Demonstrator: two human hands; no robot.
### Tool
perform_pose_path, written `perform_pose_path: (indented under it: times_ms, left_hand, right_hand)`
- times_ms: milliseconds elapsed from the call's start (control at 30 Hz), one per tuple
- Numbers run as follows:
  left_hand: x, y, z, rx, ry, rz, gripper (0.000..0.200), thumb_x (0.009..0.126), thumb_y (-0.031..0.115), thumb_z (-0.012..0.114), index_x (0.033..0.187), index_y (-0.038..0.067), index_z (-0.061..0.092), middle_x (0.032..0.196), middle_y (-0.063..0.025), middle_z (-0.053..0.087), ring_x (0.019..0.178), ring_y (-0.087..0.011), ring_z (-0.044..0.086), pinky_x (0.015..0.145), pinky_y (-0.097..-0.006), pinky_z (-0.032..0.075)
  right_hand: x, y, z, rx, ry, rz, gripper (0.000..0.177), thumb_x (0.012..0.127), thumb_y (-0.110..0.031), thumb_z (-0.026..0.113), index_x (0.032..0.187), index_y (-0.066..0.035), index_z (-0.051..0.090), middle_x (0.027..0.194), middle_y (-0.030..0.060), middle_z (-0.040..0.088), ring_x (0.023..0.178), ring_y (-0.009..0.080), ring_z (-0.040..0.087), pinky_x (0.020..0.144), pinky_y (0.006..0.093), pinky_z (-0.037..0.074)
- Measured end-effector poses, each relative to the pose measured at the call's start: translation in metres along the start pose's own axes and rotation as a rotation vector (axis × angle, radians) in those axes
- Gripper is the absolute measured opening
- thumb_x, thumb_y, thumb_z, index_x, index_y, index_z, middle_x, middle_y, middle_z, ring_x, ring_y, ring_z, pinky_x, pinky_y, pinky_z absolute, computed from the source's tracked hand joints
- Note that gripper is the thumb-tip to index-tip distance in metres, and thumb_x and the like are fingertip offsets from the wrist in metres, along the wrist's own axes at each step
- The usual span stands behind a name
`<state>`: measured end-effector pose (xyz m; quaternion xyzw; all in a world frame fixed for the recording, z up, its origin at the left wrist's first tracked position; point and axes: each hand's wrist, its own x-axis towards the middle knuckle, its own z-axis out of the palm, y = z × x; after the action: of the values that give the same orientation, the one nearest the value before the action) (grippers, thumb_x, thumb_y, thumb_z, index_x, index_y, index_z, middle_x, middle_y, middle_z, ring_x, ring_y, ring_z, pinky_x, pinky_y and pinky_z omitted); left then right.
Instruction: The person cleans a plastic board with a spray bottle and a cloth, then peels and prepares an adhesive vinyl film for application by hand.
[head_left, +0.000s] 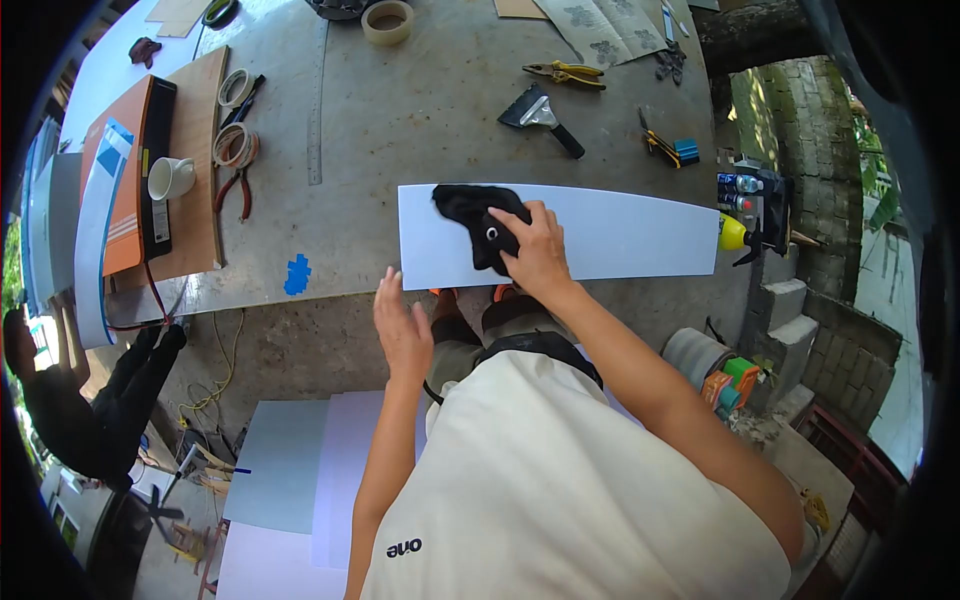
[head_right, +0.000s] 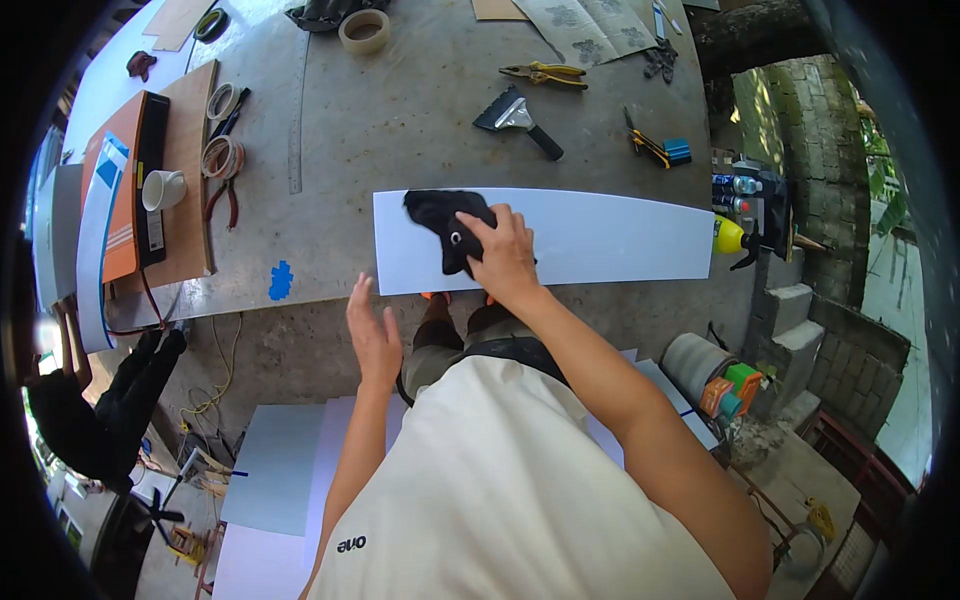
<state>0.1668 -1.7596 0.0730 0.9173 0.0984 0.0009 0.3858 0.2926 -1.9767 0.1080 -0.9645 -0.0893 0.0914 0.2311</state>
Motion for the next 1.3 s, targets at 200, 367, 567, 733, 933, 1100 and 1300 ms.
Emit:
perform_pose_path:
  times_ms: [200, 367, 567, 733, 933, 1100, 1300]
  left_hand:
    - [0.017, 0.018, 0.080, 0.276, -0.338, -0.002, 0.072, 0.091, 0.009, 0.061, 0.155, 0.006, 0.028, 0.163, -0.0151, 0.027, 0.151, -0.0382, 0.023, 0.121, -0.0571, 0.017]
    - [0.015, 0.018, 0.084, 0.331, -0.375, -0.038, 0.074, 0.091, 0.010, 0.059, 0.156, 0.005, 0.025, 0.164, -0.0149, 0.024, 0.152, -0.0386, 0.019, 0.121, -0.0589, 0.014]
    - [0.014, 0.021, 0.088, 0.388, -0.357, -0.011, 0.081, 0.088, 0.005, 0.059, 0.158, 0.006, 0.018, 0.162, -0.0163, 0.028, 0.150, -0.0406, 0.023, 0.120, -0.0597, 0.018]
    - [0.019, 0.019, 0.091, 0.410, -0.363, -0.059, 0.083, 0.090, 0.006, 0.057, 0.158, 0.003, 0.012, 0.153, -0.0232, 0.041, 0.147, -0.0434, 0.027, 0.119, -0.0593, 0.021]
    - [0.018, 0.021, 0.092, 0.403, -0.338, -0.039, 0.084, 0.089, 0.006, 0.058, 0.158, 0.002, 0.010, 0.149, -0.0250, 0.045, 0.146, -0.0444, 0.029, 0.118, -0.0586, 0.021]
    - [0.020, 0.015, 0.091, 0.305, -0.303, -0.060, 0.078, 0.090, 0.000, 0.051, 0.158, 0.003, 0.013, 0.148, -0.0230, 0.048, 0.146, -0.0426, 0.030, 0.119, -0.0558, 0.022]
    - [0.019, 0.011, 0.063, -0.277, -0.109, -0.268, 0.060, 0.093, -0.004, 0.046, 0.150, 0.005, 0.029, 0.148, -0.0179, 0.050, 0.136, -0.0373, 0.047, 0.111, -0.0423, 0.036]
  right_hand:
    - [0.000, 0.134, 0.010, -0.462, -0.204, 0.265, 0.068, 0.081, -0.012, 0.069, 0.145, -0.030, 0.052, 0.133, 0.0156, 0.046, 0.114, 0.0361, 0.050, 0.091, 0.0524, 0.044]
    - [0.004, 0.168, -0.007, -0.383, -0.187, 0.385, 0.065, 0.086, -0.011, 0.066, 0.147, -0.026, 0.050, 0.126, 0.0163, 0.045, 0.114, 0.0389, 0.051, 0.093, 0.0527, 0.046]
    - [0.019, 0.132, 0.017, -0.272, -0.272, 0.280, 0.061, 0.088, -0.008, 0.057, 0.147, -0.025, 0.050, 0.129, 0.0172, 0.045, 0.117, 0.0382, 0.050, 0.095, 0.0535, 0.045]
    - [0.007, 0.180, -0.013, -0.341, -0.232, 0.369, 0.058, 0.089, -0.010, 0.058, 0.144, -0.029, 0.053, 0.134, 0.0166, 0.045, 0.119, 0.0369, 0.049, 0.097, 0.0539, 0.043]
    - [0.016, 0.146, 0.014, -0.311, -0.246, 0.223, 0.060, 0.086, -0.011, 0.063, 0.144, -0.023, 0.054, 0.130, 0.0162, 0.045, 0.115, 0.0369, 0.050, 0.093, 0.0528, 0.045]
    - [0.030, 0.085, 0.048, -0.230, -0.272, 0.073, 0.059, 0.087, -0.009, 0.059, 0.143, -0.024, 0.055, 0.127, 0.0150, 0.048, 0.111, 0.0350, 0.052, 0.090, 0.0499, 0.045]
    - [0.041, -0.006, 0.102, -0.131, -0.283, -0.258, 0.040, 0.092, -0.021, 0.057, 0.131, -0.022, 0.066, 0.124, 0.0097, 0.054, 0.111, 0.0301, 0.053, 0.087, 0.0467, 0.045]
